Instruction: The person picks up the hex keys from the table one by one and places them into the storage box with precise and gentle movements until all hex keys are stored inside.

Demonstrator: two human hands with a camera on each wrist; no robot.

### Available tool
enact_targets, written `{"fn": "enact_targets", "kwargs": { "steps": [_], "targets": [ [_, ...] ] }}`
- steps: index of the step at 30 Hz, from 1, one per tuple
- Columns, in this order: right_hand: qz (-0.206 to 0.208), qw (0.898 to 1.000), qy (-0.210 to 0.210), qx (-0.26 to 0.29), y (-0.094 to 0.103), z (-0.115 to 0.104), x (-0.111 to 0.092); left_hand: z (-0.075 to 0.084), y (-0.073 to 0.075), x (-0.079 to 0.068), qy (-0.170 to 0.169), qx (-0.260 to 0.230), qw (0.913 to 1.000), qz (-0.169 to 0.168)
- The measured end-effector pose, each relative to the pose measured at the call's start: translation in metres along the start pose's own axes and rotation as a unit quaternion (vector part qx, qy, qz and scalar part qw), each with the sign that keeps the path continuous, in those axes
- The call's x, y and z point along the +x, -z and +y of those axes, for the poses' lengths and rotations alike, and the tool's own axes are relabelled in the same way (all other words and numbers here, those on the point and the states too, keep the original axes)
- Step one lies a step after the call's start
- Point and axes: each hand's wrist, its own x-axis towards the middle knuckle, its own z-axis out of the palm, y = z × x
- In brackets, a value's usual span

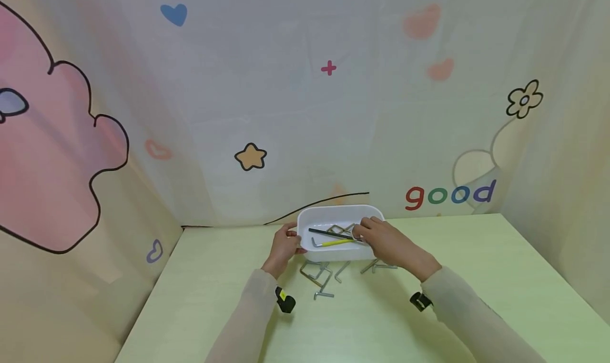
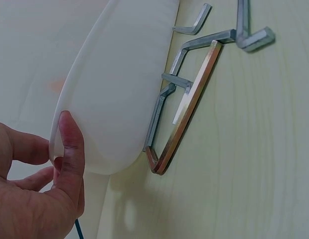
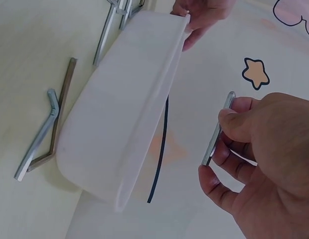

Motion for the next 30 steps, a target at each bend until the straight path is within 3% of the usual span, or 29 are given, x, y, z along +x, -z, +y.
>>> {"fn": "enact_targets", "kwargs": {
  "steps": [20, 30],
  "targets": [
    [-0.015, 1.000, -0.006, 0.012, 0.002, 0.006, 0.033, -0.002, 0.000, 0.002, -0.004, 0.003, 1.0000, 0.003],
    [-0.054, 0.997, -0.037, 0.026, -0.007, 0.015, 0.045, -0.001, 0.000, 0.000, -0.008, 0.003, 1.0000, -0.001]
  ]
}}
